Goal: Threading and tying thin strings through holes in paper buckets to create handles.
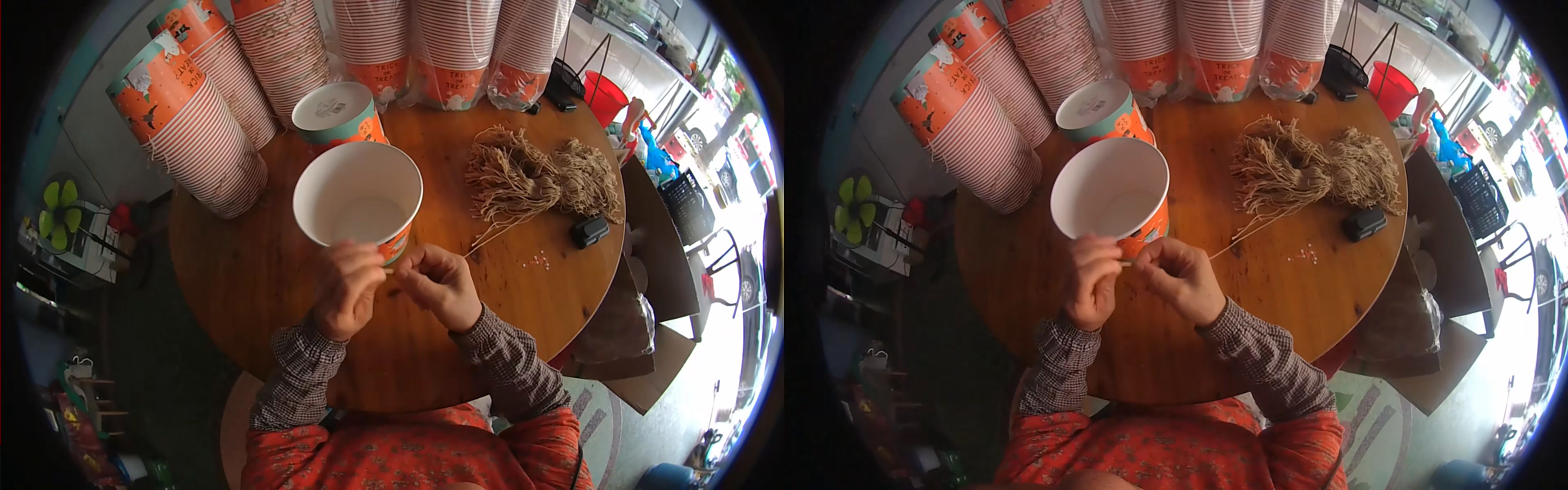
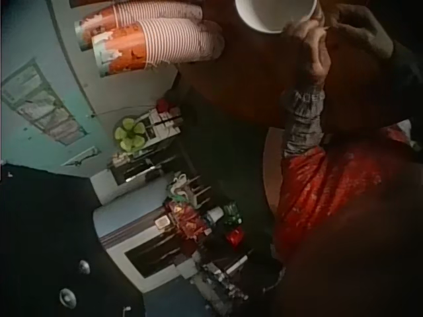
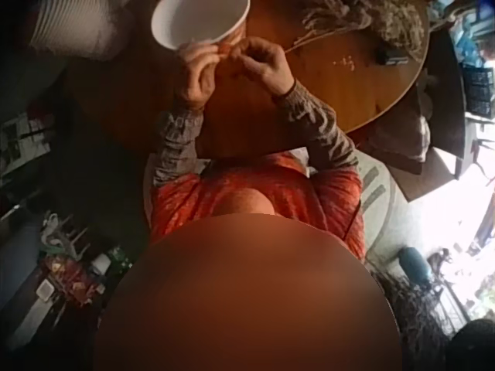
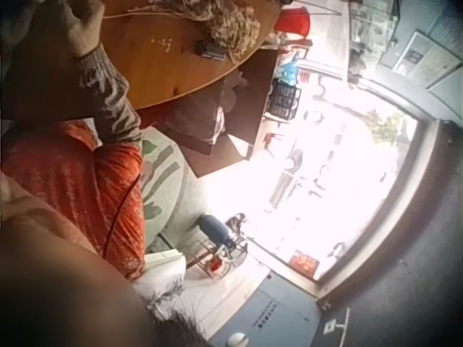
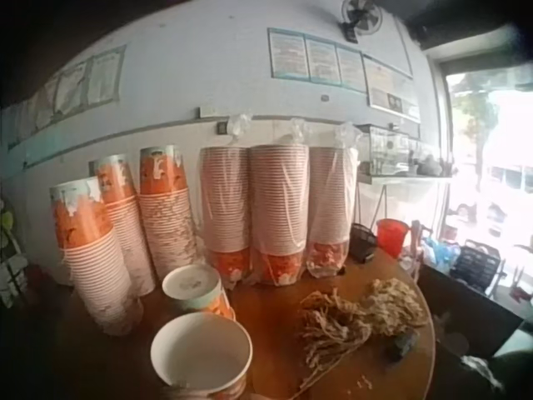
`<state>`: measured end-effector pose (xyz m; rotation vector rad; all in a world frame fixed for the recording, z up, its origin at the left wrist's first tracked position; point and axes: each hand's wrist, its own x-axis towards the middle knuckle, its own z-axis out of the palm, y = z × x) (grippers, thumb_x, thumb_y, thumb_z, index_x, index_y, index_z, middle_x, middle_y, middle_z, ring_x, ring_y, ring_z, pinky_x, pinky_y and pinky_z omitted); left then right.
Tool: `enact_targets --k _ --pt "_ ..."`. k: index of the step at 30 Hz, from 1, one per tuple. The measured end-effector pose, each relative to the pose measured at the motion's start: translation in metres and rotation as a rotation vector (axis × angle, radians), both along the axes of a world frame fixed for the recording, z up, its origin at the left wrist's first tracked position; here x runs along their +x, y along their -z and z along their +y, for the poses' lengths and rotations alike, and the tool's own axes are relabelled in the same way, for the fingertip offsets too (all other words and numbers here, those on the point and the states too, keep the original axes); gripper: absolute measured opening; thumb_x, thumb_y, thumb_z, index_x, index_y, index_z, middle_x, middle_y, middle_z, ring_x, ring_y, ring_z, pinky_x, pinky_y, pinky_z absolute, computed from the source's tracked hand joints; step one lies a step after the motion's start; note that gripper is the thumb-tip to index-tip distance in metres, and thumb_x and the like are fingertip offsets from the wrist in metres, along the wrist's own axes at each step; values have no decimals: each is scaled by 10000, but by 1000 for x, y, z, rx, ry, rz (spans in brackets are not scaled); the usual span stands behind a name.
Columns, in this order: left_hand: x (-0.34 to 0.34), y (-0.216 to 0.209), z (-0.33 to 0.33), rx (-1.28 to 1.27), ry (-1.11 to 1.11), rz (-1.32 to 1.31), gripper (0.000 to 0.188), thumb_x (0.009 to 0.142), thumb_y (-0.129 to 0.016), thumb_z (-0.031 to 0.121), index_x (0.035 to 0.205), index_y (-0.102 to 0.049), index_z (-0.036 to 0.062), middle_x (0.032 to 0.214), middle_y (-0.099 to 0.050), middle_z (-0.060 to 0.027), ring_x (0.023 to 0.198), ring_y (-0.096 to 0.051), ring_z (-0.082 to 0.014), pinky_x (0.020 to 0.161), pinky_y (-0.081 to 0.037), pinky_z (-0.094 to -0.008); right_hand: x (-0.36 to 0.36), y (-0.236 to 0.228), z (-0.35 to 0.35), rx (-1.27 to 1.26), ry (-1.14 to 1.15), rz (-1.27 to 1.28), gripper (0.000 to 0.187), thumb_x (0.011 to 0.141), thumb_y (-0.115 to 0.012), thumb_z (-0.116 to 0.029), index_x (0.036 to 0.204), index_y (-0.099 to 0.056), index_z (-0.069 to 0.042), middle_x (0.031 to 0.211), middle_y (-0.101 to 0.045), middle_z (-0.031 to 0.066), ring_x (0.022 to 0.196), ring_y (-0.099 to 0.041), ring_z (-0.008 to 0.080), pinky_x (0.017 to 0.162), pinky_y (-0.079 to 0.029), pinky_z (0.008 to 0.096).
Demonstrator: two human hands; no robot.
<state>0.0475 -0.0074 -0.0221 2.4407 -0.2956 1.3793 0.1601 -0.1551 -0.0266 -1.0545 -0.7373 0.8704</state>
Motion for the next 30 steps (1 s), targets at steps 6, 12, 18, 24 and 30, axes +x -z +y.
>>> enact_targets --k 6,12,18,24,30 --pt "2 -28 2 0 -305 206 378 810 -641 78 1177 -559 45 1140 -606 -106 1086 -563 -293 1018 -336 -467 -1 13 14 -99 254 96 110 935 -600 -155 915 -584 -49 704 -556 -38 552 -477 20 469 -375 179" --pt "6 -10 5 58 -395 273 234 808 -694 146 1030 -638 98 916 -615 -16 898 -584 -200 988 -340 -438 -5 18 18 -61 238 76 150 926 -623 -172 948 -561 -37 747 -565 -26 625 -532 39 522 -496 202" --pt "6 -11 2 44 -369 252 198 818 -675 109 1012 -635 95 855 -604 -22 834 -582 -212 931 -380 -422 -5 20 21 -45 252 111 185 925 -630 -189 981 -563 -26 793 -592 0 669 -567 55 522 -505 212" --pt "6 -11 0 45 -367 244 195 809 -682 97 999 -642 91 834 -596 -27 811 -580 -214 882 -402 -412 -6 20 21 -38 256 111 189 934 -618 -200 983 -568 -24 819 -606 9 700 -590 66 521 -507 212" --pt "6 -11 -2 35 -353 220 204 800 -691 88 999 -643 82 825 -602 -29 794 -584 -214 838 -405 -396 -6 18 19 -38 253 137 173 942 -603 -194 970 -564 -27 817 -607 13 699 -593 63 517 -506 209"
